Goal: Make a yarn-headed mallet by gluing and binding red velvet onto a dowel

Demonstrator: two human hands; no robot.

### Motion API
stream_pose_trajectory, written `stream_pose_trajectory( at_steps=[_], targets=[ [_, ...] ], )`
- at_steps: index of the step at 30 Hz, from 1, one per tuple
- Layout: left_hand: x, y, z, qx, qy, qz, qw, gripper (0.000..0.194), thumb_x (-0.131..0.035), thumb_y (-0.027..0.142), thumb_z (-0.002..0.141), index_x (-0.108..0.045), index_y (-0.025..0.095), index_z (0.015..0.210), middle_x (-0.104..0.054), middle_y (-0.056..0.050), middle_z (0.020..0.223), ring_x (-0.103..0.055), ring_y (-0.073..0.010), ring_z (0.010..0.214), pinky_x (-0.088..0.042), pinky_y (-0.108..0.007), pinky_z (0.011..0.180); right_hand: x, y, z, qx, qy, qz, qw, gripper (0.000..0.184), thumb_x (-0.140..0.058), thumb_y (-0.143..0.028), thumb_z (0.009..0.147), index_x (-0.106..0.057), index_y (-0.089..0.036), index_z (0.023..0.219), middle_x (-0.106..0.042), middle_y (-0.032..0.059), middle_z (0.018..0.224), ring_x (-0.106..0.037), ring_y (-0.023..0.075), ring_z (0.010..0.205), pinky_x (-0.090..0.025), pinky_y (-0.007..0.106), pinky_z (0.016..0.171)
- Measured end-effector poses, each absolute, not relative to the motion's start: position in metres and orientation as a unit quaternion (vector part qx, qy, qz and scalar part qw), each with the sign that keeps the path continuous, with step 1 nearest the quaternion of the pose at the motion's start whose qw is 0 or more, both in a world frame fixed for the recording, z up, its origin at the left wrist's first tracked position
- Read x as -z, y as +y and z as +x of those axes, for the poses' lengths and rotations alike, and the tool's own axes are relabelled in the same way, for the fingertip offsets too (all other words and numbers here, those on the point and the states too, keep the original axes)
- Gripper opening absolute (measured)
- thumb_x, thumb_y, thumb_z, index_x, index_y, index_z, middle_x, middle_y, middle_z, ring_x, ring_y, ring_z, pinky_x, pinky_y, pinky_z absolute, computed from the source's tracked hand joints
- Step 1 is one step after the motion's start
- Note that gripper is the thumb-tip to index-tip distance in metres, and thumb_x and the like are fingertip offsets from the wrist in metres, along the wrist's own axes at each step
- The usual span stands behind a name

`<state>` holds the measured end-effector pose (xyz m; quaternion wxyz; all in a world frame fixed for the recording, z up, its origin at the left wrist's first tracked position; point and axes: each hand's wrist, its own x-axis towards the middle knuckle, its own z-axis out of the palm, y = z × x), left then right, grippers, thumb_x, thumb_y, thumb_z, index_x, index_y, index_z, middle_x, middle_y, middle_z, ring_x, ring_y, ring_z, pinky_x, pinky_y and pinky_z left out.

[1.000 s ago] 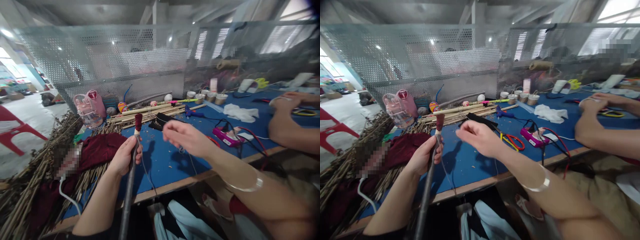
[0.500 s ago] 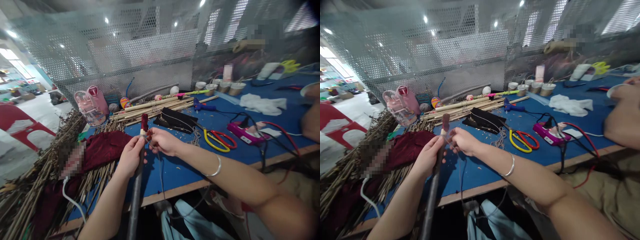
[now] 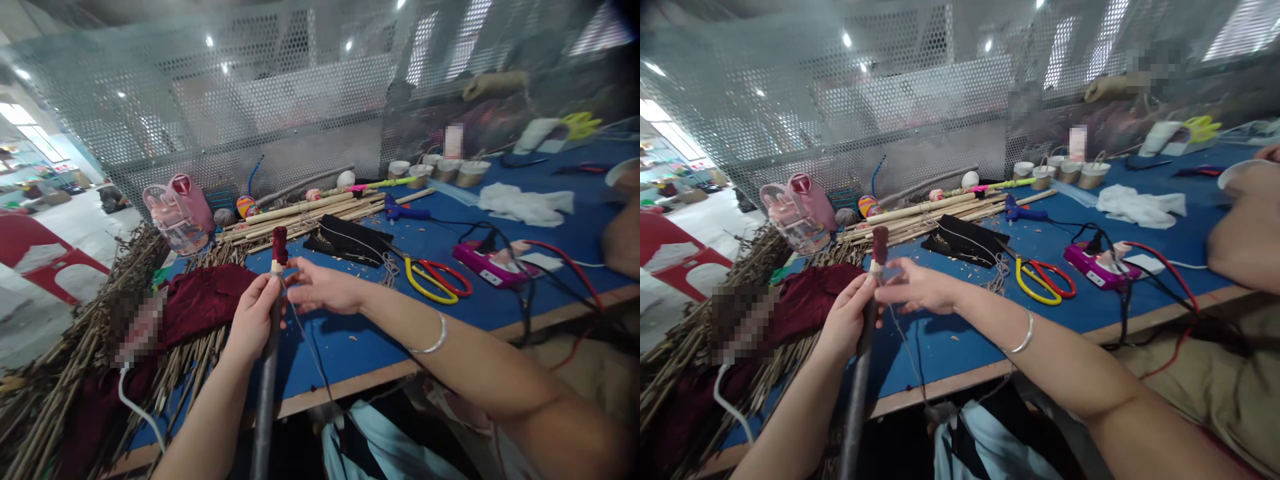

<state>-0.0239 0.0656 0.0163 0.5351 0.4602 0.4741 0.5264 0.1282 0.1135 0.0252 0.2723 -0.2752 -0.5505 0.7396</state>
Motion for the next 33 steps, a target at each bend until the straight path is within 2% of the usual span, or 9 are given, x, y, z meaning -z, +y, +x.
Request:
stream_pose_trajectory(
  at_steps=[2,3,6,9,12,14,22,29,33],
  targets=[
    [-0.016,0.066,-0.023,-0.529,0.487,0.48,0.503,0.036,-0.065,0.052,0.073,-0.058,0.017,0.079,-0.051,0.005,0.049,-0.044,-0.0067,0.037,-0.037,-0.017,0.037,-0.021,0.111,0.126,-0.762,-0.538,-0.255,0.252,0.078,-0.077,-0.012,0.057,-0.034,-0.027,0.121,-0.057,-0.001,0.096,-0.062,0.0097,0.067,-0.052,0.024,0.058],
    [-0.015,0.066,-0.023,-0.528,0.495,0.493,0.483,0.035,-0.064,0.051,0.075,-0.059,0.017,0.078,-0.051,0.005,0.049,-0.044,-0.0068,0.039,-0.038,-0.017,0.038,-0.021,0.111,0.125,-0.757,-0.537,-0.267,0.259,0.077,-0.072,-0.007,0.057,-0.034,-0.026,0.121,-0.058,-0.0014,0.093,-0.061,0.0093,0.063,-0.051,0.022,0.054],
    [-0.014,0.066,-0.024,-0.516,0.521,0.523,0.434,0.034,-0.06,0.05,0.079,-0.06,0.016,0.079,-0.051,0.005,0.051,-0.044,-0.007,0.04,-0.038,-0.017,0.04,-0.024,0.115,0.129,-0.729,-0.532,-0.332,0.275,0.043,-0.055,-0.005,0.063,-0.047,-0.018,0.103,-0.057,-0.0028,0.07,-0.044,0.0043,0.044,-0.03,0.012,0.035],
    [-0.013,0.066,-0.024,-0.509,0.524,0.534,0.425,0.034,-0.056,0.051,0.081,-0.059,0.017,0.08,-0.05,0.005,0.05,-0.043,-0.0072,0.039,-0.037,-0.018,0.038,-0.031,0.118,0.135,-0.728,-0.547,-0.324,0.256,0.011,-0.049,-0.016,0.072,-0.056,-0.013,0.081,-0.041,-0.007,0.048,-0.02,0.0024,0.036,-0.01,0.013,0.032],
    [-0.013,0.067,-0.023,-0.515,0.515,0.53,0.434,0.035,-0.056,0.052,0.081,-0.058,0.017,0.082,-0.049,0.005,0.049,-0.042,-0.0076,0.037,-0.035,-0.018,0.037,-0.034,0.117,0.137,-0.711,-0.57,-0.278,0.305,0.019,-0.055,-0.032,0.078,-0.058,-0.014,0.075,-0.026,-0.0109,0.04,-0.017,0.0037,0.035,-0.012,0.015,0.032],
    [-0.013,0.066,-0.023,-0.521,0.507,0.519,0.45,0.036,-0.056,0.053,0.08,-0.057,0.017,0.083,-0.049,0.005,0.049,-0.043,-0.0078,0.037,-0.035,-0.018,0.036,-0.033,0.116,0.136,-0.691,-0.577,-0.266,0.345,0.024,-0.059,-0.038,0.078,-0.058,-0.015,0.075,-0.026,-0.0116,0.037,-0.017,0.0041,0.034,-0.013,0.016,0.032],
    [-0.014,0.065,-0.024,-0.545,0.455,0.462,0.531,0.036,-0.058,0.051,0.079,-0.058,0.015,0.084,-0.049,0.004,0.051,-0.042,-0.0062,0.037,-0.035,-0.017,0.035,-0.021,0.122,0.131,-0.646,-0.607,-0.307,0.347,0.02,-0.061,-0.034,0.078,-0.058,-0.015,0.074,-0.034,-0.0105,0.038,-0.022,0.0033,0.032,-0.014,0.019,0.034],
    [-0.016,0.068,-0.022,-0.586,0.401,0.435,0.554,0.04,-0.068,0.043,0.074,-0.051,0.02,0.101,-0.056,0.003,0.068,-0.047,-0.0078,0.045,-0.04,-0.018,0.036,-0.014,0.124,0.13,-0.652,-0.621,-0.296,0.319,0.024,-0.061,-0.038,0.078,-0.061,-0.014,0.075,-0.034,-0.0103,0.038,-0.021,0.0032,0.032,-0.011,0.02,0.035],
    [-0.018,0.065,-0.022,-0.553,0.393,0.42,0.602,0.033,-0.063,0.041,0.078,-0.049,0.021,0.1,-0.054,0.004,0.067,-0.043,-0.0058,0.042,-0.033,-0.015,0.033,-0.013,0.125,0.13,-0.653,-0.626,-0.285,0.315,0.029,-0.061,-0.041,0.077,-0.062,-0.012,0.075,-0.035,-0.01,0.04,-0.021,0.0027,0.033,-0.011,0.021,0.036]
  ],
)
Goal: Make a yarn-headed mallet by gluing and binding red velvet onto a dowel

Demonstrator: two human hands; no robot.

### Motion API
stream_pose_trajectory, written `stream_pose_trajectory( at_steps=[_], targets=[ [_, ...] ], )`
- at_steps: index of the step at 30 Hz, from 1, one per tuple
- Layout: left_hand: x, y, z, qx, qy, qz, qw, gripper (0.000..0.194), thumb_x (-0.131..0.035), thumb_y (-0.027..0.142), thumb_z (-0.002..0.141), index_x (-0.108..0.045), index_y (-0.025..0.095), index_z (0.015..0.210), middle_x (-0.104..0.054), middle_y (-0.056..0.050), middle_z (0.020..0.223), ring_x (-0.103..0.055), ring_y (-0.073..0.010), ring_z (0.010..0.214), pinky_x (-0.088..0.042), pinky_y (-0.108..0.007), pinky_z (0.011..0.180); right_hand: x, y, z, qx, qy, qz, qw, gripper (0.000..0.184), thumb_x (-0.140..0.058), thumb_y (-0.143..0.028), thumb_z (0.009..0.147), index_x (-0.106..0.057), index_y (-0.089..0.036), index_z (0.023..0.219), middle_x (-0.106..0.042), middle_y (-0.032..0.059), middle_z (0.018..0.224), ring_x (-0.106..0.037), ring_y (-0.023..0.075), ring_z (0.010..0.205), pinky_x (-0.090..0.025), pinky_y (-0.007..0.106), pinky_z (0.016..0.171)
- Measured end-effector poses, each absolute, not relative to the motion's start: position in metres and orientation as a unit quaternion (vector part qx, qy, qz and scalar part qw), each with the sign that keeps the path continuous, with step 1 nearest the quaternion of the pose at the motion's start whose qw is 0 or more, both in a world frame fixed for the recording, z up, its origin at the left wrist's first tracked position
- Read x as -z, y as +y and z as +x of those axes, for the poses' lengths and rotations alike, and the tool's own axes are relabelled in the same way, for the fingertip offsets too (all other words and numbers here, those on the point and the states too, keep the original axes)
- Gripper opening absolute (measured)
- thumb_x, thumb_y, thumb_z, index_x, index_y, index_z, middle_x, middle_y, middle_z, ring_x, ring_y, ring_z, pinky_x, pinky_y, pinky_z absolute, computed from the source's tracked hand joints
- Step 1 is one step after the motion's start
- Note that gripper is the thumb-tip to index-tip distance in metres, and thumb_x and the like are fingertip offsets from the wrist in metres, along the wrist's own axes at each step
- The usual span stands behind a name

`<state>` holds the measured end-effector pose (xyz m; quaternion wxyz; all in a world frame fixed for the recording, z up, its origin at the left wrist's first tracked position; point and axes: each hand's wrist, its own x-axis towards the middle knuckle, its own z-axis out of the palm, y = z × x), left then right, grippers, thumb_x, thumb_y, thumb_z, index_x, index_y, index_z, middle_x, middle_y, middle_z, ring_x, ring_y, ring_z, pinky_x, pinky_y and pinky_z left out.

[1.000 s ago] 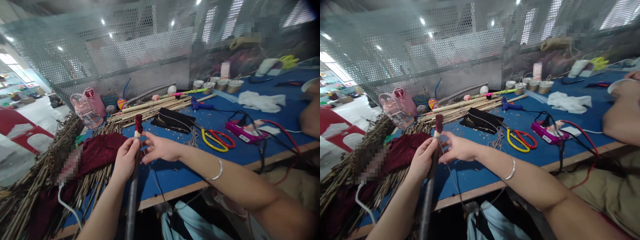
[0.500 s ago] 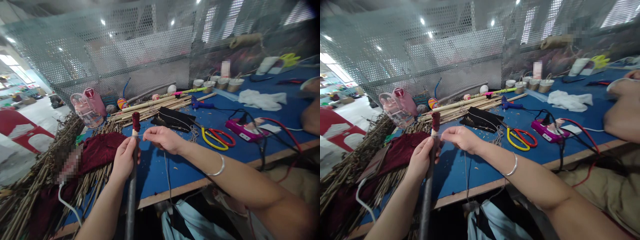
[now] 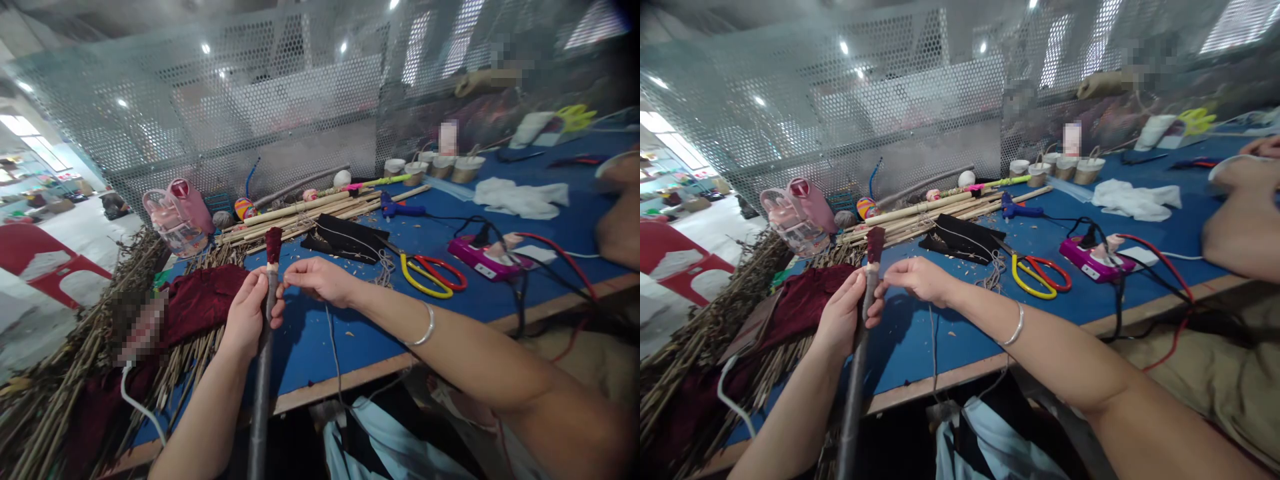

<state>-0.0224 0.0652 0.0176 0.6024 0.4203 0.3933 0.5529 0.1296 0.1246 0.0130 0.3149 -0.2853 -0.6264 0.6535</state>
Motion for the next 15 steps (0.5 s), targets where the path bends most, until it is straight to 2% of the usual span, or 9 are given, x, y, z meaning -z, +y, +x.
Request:
stream_pose_trajectory(
  at_steps=[3,8,12,15],
  targets=[
    [-0.0185,0.0629,-0.0201,-0.535,0.402,0.417,0.615,0.03,-0.058,0.046,0.08,-0.049,0.021,0.094,-0.049,0.006,0.061,-0.038,-0.0045,0.038,-0.026,-0.013,0.031,-0.0127,0.1247,0.1295,-0.643,-0.629,-0.294,0.323,0.028,-0.063,-0.041,0.075,-0.06,-0.012,0.073,-0.034,-0.0104,0.04,-0.022,0.0027,0.034,-0.011,0.021,0.038],
    [-0.0187,0.0614,-0.0172,-0.541,0.459,0.444,0.547,0.026,-0.057,0.044,0.079,-0.047,0.02,0.079,-0.048,0.007,0.054,-0.036,-0.0048,0.033,-0.028,-0.014,0.028,-0.0147,0.122,0.1289,-0.636,-0.639,-0.291,0.321,0.033,-0.067,-0.045,0.072,-0.06,-0.013,0.073,-0.034,-0.0108,0.04,-0.023,0.0029,0.035,-0.013,0.02,0.038],
    [-0.021,0.0612,-0.0172,-0.54,0.467,0.45,0.536,0.022,-0.049,0.042,0.082,-0.046,0.021,0.079,-0.049,0.007,0.052,-0.035,-0.0057,0.032,-0.03,-0.016,0.027,-0.0145,0.1215,0.128,-0.645,-0.626,-0.287,0.332,0.035,-0.069,-0.046,0.071,-0.055,-0.014,0.072,-0.035,-0.0113,0.041,-0.023,0.0024,0.034,-0.013,0.019,0.037],
    [-0.0215,0.0608,-0.0166,-0.54,0.446,0.438,0.563,0.023,-0.048,0.044,0.082,-0.046,0.021,0.086,-0.049,0.007,0.052,-0.035,-0.0063,0.031,-0.03,-0.016,0.027,-0.0122,0.1232,0.1275,-0.651,-0.617,-0.279,0.342,0.031,-0.067,-0.042,0.073,-0.052,-0.016,0.076,-0.035,-0.012,0.04,-0.023,0.0026,0.033,-0.012,0.019,0.035]
  ],
)
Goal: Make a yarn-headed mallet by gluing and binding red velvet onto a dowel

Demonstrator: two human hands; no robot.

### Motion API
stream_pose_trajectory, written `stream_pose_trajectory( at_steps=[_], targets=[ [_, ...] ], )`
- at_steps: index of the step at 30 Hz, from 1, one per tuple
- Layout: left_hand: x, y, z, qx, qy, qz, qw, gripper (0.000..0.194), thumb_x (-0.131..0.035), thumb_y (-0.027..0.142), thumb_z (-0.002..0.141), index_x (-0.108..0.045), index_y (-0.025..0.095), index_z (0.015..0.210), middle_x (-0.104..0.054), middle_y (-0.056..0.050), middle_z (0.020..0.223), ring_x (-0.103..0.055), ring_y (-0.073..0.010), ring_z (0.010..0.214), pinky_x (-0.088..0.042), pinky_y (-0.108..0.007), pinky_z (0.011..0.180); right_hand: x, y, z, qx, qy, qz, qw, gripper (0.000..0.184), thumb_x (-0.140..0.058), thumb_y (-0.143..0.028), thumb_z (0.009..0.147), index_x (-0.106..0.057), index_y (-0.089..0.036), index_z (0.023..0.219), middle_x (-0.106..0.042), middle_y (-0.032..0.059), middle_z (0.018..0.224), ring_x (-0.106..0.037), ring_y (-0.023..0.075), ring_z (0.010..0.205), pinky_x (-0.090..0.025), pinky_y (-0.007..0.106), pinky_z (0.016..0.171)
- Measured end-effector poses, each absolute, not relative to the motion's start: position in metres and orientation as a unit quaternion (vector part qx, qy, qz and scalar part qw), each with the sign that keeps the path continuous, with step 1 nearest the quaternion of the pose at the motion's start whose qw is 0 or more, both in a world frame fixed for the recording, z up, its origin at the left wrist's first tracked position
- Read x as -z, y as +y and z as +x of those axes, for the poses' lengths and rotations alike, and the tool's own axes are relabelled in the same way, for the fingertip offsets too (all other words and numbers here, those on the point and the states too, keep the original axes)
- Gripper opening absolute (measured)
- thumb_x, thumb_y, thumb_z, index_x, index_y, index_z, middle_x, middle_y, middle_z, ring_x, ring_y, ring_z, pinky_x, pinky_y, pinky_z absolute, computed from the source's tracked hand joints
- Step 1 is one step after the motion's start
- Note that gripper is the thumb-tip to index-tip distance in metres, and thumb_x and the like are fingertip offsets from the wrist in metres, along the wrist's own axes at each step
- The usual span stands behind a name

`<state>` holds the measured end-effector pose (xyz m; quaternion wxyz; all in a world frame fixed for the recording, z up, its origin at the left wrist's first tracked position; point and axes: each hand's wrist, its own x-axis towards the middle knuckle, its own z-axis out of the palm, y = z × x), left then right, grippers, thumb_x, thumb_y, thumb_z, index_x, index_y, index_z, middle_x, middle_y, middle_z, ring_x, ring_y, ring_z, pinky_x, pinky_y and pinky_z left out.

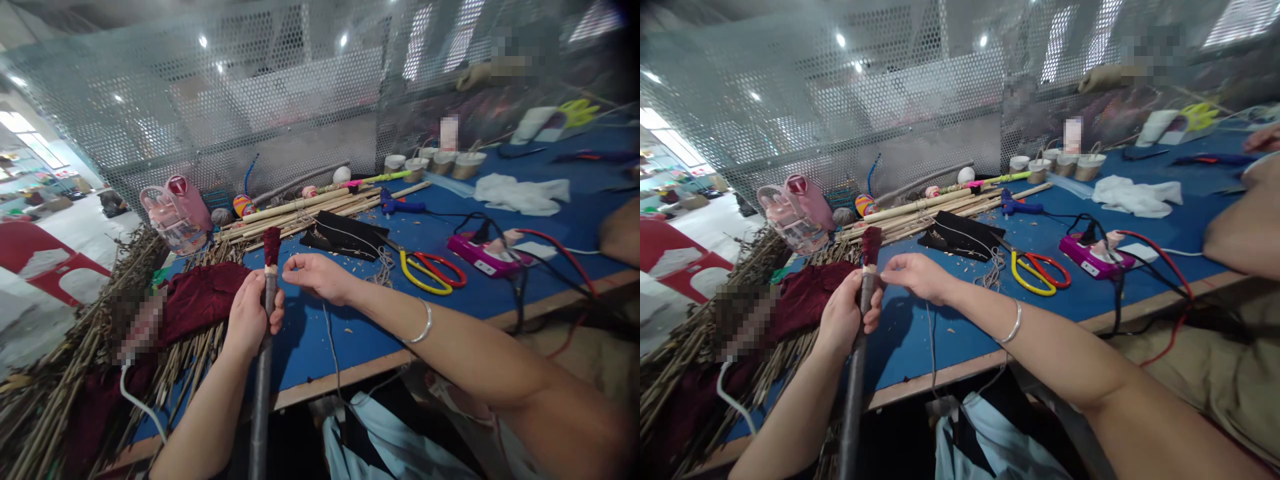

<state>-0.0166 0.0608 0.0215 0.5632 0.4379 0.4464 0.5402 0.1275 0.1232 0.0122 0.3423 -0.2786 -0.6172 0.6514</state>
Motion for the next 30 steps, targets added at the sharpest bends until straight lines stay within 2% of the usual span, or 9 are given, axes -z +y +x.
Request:
stream_pose_trajectory(
  at_steps=[3,6,9,13,15,18,22,26,30],
  targets=[
    [-0.019,0.06,-0.015,-0.547,0.414,0.433,0.584,0.028,-0.061,0.041,0.075,-0.045,0.022,0.089,-0.051,0.008,0.053,-0.036,-0.0051,0.032,-0.028,-0.014,0.028,-0.01,0.125,0.128,-0.659,-0.612,-0.272,0.343,0.028,-0.066,-0.04,0.074,-0.052,-0.016,0.078,-0.033,-0.0125,0.04,-0.022,0.0029,0.032,-0.011,0.018,0.034],
    [-0.016,0.061,-0.015,-0.548,0.42,0.44,0.574,0.031,-0.071,0.032,0.067,-0.046,0.019,0.079,-0.056,0.006,0.056,-0.04,-0.0035,0.033,-0.03,-0.014,0.029,-0.01,0.126,0.129,-0.665,-0.604,-0.275,0.344,0.028,-0.067,-0.039,0.073,-0.052,-0.016,0.077,-0.034,-0.0122,0.04,-0.022,0.0029,0.032,-0.012,0.018,0.033],
    [-0.014,0.062,-0.018,-0.553,0.433,0.424,0.572,0.031,-0.073,0.032,0.066,-0.047,0.017,0.073,-0.062,0.002,0.062,-0.051,-0.0062,0.042,-0.038,-0.015,0.034,-0.009,0.127,0.13,-0.675,-0.595,-0.271,0.341,0.028,-0.068,-0.039,0.072,-0.052,-0.016,0.077,-0.04,-0.0109,0.043,-0.023,0.0029,0.031,-0.012,0.018,0.031],
    [-0.017,0.063,-0.024,-0.528,0.434,0.403,0.608,0.031,-0.076,0.033,0.064,-0.056,0.015,0.08,-0.063,0.001,0.069,-0.058,-0.0088,0.056,-0.051,-0.018,0.046,-0.008,0.128,0.132,-0.7,-0.577,-0.24,0.345,0.028,-0.068,-0.038,0.072,-0.052,-0.016,0.079,-0.044,-0.0098,0.045,-0.024,0.0027,0.031,-0.015,0.017,0.03],
    [-0.018,0.063,-0.025,-0.513,0.427,0.403,0.626,0.032,-0.075,0.035,0.066,-0.059,0.014,0.085,-0.063,0.0,0.07,-0.057,-0.0076,0.055,-0.053,-0.019,0.05,-0.007,0.129,0.132,-0.707,-0.572,-0.231,0.347,0.029,-0.069,-0.037,0.072,-0.052,-0.016,0.081,-0.044,-0.01,0.045,-0.024,0.0026,0.031,-0.015,0.016,0.029],
    [-0.017,0.062,-0.022,-0.508,0.409,0.421,0.63,0.034,-0.071,0.039,0.071,-0.058,0.012,0.088,-0.063,0.0,0.069,-0.053,-0.006,0.049,-0.048,-0.017,0.044,-0.007,0.131,0.132,-0.705,-0.572,-0.224,0.354,0.033,-0.07,-0.035,0.071,-0.053,-0.015,0.091,-0.046,-0.0103,0.045,-0.024,0.0025,0.03,-0.015,0.016,0.028],
    [-0.012,0.061,-0.013,-0.574,0.414,0.453,0.542,0.037,-0.069,0.038,0.073,-0.047,0.02,0.096,-0.064,0.003,0.068,-0.05,-0.007,0.041,-0.04,-0.016,0.034,-0.007,0.131,0.131,-0.699,-0.575,-0.226,0.36,0.037,-0.07,-0.034,0.072,-0.053,-0.015,0.099,-0.047,-0.0104,0.045,-0.024,0.0026,0.029,-0.016,0.016,0.028],
    [-0.01,0.061,-0.007,-0.605,0.456,0.467,0.457,0.043,-0.078,0.032,0.064,-0.047,0.018,0.091,-0.063,0.005,0.062,-0.053,-0.0087,0.04,-0.043,-0.019,0.035,-0.006,0.132,0.13,-0.697,-0.574,-0.231,0.364,0.033,-0.069,-0.03,0.072,-0.054,-0.014,0.097,-0.052,-0.0091,0.051,-0.025,0.0014,0.03,-0.016,0.016,0.028],
    [-0.012,0.061,-0.008,-0.592,0.477,0.464,0.454,0.042,-0.076,0.033,0.065,-0.051,0.014,0.093,-0.069,-0.001,0.07,-0.063,-0.0124,0.048,-0.049,-0.021,0.041,-0.005,0.132,0.13,-0.703,-0.573,-0.227,0.355,0.033,-0.067,-0.031,0.074,-0.054,-0.014,0.098,-0.053,-0.0081,0.054,-0.026,0.0014,0.03,-0.016,0.016,0.028]
  ],
)
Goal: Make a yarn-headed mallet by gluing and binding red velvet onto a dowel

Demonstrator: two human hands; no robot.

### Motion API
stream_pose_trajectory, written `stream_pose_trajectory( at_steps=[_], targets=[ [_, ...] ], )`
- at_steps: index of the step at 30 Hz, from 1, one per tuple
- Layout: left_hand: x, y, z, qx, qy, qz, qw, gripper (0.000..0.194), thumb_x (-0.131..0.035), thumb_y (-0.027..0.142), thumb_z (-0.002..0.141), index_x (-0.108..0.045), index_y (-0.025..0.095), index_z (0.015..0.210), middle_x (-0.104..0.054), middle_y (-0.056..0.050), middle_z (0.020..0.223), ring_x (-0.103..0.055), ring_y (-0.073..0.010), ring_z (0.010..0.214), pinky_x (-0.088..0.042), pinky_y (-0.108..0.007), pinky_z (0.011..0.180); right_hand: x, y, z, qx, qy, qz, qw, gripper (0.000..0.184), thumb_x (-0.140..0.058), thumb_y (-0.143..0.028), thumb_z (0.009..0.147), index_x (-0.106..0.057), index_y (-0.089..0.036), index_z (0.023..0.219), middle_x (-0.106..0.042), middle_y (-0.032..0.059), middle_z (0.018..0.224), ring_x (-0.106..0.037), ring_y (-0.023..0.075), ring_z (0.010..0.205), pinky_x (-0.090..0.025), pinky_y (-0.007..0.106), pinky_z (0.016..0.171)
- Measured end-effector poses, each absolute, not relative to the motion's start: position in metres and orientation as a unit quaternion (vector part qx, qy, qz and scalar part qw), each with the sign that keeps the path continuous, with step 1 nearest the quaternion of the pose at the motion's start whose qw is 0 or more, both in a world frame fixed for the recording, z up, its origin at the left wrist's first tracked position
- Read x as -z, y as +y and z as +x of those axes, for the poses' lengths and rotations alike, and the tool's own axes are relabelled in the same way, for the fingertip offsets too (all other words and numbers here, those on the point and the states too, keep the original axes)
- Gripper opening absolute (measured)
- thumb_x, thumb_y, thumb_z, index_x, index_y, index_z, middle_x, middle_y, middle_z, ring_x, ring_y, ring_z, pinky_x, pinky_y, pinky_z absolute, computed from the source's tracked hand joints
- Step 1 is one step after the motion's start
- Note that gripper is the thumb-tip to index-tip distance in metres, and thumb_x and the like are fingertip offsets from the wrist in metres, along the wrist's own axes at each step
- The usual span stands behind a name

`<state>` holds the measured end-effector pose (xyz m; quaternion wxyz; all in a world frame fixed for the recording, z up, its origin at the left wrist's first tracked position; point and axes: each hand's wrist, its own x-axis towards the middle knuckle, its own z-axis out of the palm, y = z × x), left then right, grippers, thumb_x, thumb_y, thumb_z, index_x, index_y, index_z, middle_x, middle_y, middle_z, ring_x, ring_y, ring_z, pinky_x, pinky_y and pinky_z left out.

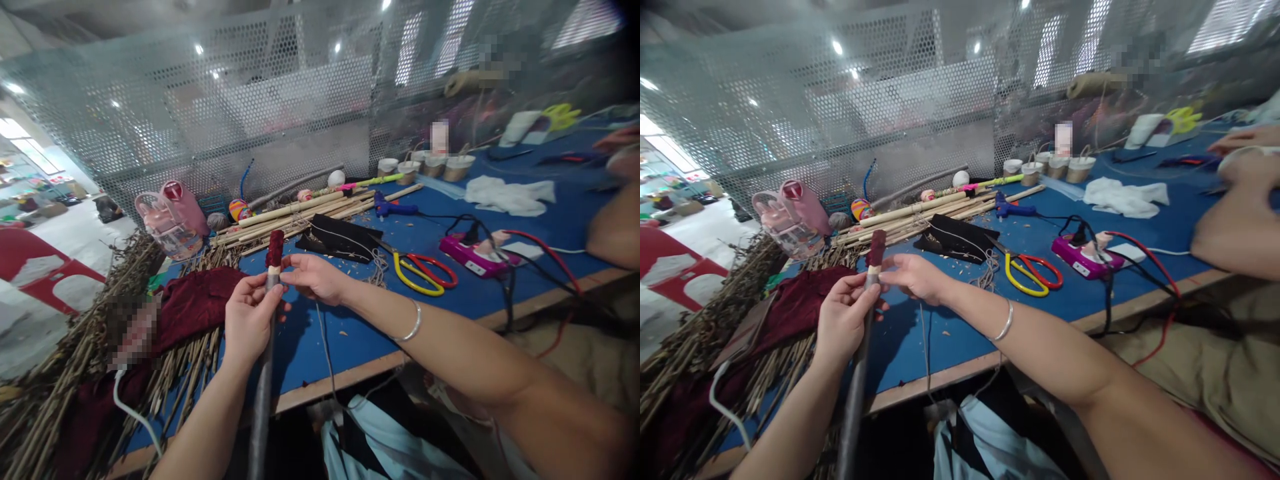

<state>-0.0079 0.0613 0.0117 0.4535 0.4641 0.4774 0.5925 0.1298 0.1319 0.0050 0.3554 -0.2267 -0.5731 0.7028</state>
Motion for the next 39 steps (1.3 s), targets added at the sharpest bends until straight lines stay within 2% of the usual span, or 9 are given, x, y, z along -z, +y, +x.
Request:
stream_pose_trajectory(
  at_steps=[2,7,18,24,26,29,32,35,39],
  targets=[
    [-0.013,0.062,-0.011,-0.58,0.483,0.461,0.467,0.04,-0.072,0.037,0.069,-0.053,0.013,0.094,-0.07,-0.003,0.072,-0.064,-0.0127,0.05,-0.05,-0.021,0.044,-0.004,0.132,0.13,-0.71,-0.572,-0.218,0.349,0.034,-0.066,-0.033,0.075,-0.054,-0.014,0.099,-0.051,-0.0088,0.051,-0.025,0.0018,0.03,-0.016,0.016,0.028],
    [-0.014,0.062,-0.017,-0.549,0.508,0.456,0.482,0.031,-0.061,0.044,0.077,-0.056,0.014,0.083,-0.065,0.001,0.058,-0.059,-0.0101,0.042,-0.046,-0.018,0.04,-0.001,0.133,0.13,-0.713,-0.575,-0.196,0.349,0.038,-0.069,-0.032,0.073,-0.055,-0.013,0.103,-0.04,-0.0124,0.041,-0.023,0.0032,0.029,-0.014,0.017,0.029],
    [-0.008,0.068,-0.01,-0.578,0.486,0.462,0.465,0.03,-0.053,0.047,0.082,-0.042,0.02,0.092,-0.057,0.006,0.046,-0.047,-0.0087,0.031,-0.032,-0.015,0.033,0.005,0.132,0.127,-0.73,-0.569,-0.196,0.323,0.042,-0.071,-0.038,0.071,-0.059,-0.013,0.103,-0.035,-0.0129,0.038,-0.02,0.003,0.03,-0.015,0.016,0.03],
    [-0.005,0.061,-0.005,-0.619,0.476,0.459,0.422,0.037,-0.042,0.054,0.086,-0.042,0.021,0.103,-0.055,0.007,0.046,-0.047,-0.0106,0.031,-0.033,-0.018,0.033,0.005,0.131,0.128,-0.749,-0.552,-0.192,0.312,0.04,-0.072,-0.045,0.068,-0.062,-0.013,0.089,-0.031,-0.0126,0.039,-0.018,0.0025,0.032,-0.012,0.017,0.031],
    [-0.005,0.059,-0.005,-0.631,0.479,0.479,0.379,0.039,-0.054,0.053,0.079,-0.042,0.022,0.1,-0.057,0.007,0.052,-0.049,-0.0104,0.034,-0.036,-0.019,0.036,0.005,0.131,0.128,-0.742,-0.554,-0.205,0.317,0.039,-0.072,-0.046,0.069,-0.062,-0.012,0.087,-0.033,-0.0123,0.038,-0.018,0.0024,0.032,-0.011,0.017,0.031],
    [-0.009,0.056,-0.005,-0.589,0.509,0.548,0.306,0.041,-0.076,0.037,0.063,-0.046,0.021,0.086,-0.058,0.007,0.058,-0.052,-0.0087,0.045,-0.039,-0.018,0.046,0.005,0.132,0.128,-0.732,-0.56,-0.224,0.317,0.04,-0.073,-0.047,0.066,-0.061,-0.013,0.082,-0.036,-0.0118,0.039,-0.02,0.002,0.031,-0.012,0.017,0.031],
    [-0.016,0.051,-0.004,-0.546,0.571,0.554,0.261,0.033,-0.076,0.036,0.064,-0.049,0.018,0.076,-0.054,0.007,0.058,-0.05,-0.0072,0.049,-0.036,-0.018,0.048,0.005,0.133,0.127,-0.719,-0.571,-0.239,0.316,0.041,-0.074,-0.048,0.063,-0.061,-0.012,0.079,-0.037,-0.0115,0.039,-0.021,0.0017,0.03,-0.012,0.018,0.031],
    [-0.026,0.042,-0.005,-0.536,0.598,0.496,0.331,0.035,-0.073,0.041,0.068,-0.05,0.018,0.081,-0.057,0.006,0.059,-0.055,-0.0086,0.051,-0.038,-0.018,0.05,0.004,0.133,0.128,-0.712,-0.586,-0.227,0.313,0.041,-0.072,-0.046,0.065,-0.062,-0.011,0.084,-0.041,-0.0109,0.041,-0.022,0.0017,0.03,-0.012,0.018,0.031],
    [-0.034,0.04,-0.01,-0.519,0.532,0.41,0.528,0.043,-0.073,0.046,0.068,-0.047,0.019,0.088,-0.065,0.001,0.066,-0.06,-0.0107,0.053,-0.042,-0.02,0.051,0.0,0.132,0.132,-0.73,-0.589,-0.18,0.296,0.044,-0.071,-0.044,0.069,-0.062,-0.011,0.095,-0.046,-0.0098,0.045,-0.023,0.0017,0.031,-0.012,0.018,0.031]
  ],
)
